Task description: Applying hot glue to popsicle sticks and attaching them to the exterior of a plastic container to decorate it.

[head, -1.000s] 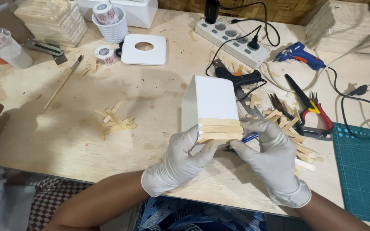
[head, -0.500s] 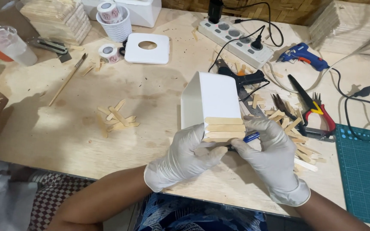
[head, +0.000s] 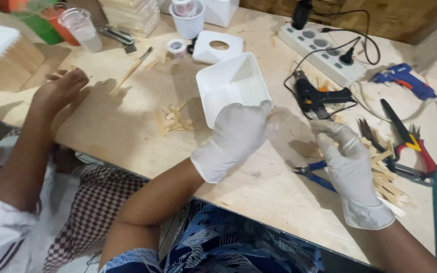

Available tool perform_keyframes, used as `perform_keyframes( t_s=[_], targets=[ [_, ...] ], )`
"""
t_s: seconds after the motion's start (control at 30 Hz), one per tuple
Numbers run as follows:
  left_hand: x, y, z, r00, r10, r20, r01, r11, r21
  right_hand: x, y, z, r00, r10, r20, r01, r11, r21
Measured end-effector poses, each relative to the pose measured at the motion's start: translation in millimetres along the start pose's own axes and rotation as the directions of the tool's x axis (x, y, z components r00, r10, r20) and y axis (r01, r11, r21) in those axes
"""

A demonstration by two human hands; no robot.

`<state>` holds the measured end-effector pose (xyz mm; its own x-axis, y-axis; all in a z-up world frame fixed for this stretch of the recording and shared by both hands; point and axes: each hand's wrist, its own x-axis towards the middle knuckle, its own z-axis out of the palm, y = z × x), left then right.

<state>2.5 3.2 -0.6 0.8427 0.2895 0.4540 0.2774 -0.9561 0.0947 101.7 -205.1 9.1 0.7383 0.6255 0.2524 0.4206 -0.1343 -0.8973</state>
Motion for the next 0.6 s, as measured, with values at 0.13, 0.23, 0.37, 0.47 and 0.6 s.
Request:
perform_keyframes(
  t_s=[0.13, 0.23, 0.37, 0.47, 0.6],
  targets=[
    [3, -7, 37, 0.996, 0.093, -0.010, -0.090, 0.984, 0.153, -2, 0, 1, 0.996, -0.092, 0.011, 0.093, 0.992, -0.083],
    [18, -24, 76, 0.989, 0.127, -0.072, -0.098, 0.943, 0.319, -6, 4, 4, 0.985, -0.172, 0.030, 0.175, 0.971, -0.166],
    [32, -46, 48, 0.990, 0.068, -0.124, -0.044, 0.983, 0.180, -8, 15, 2, 0.967, -0.244, 0.067, 0.253, 0.946, -0.203],
    [16, -64, -28, 0.984, -0.127, -0.126, 0.133, 0.990, 0.039, -11, 12, -2, 0.960, -0.267, 0.083, 0.279, 0.928, -0.247],
    [-34, -110, -85, 0.919, -0.371, -0.136, 0.362, 0.928, -0.086, -13, 3, -1, 0.981, -0.187, 0.060, 0.196, 0.946, -0.259]
  ],
)
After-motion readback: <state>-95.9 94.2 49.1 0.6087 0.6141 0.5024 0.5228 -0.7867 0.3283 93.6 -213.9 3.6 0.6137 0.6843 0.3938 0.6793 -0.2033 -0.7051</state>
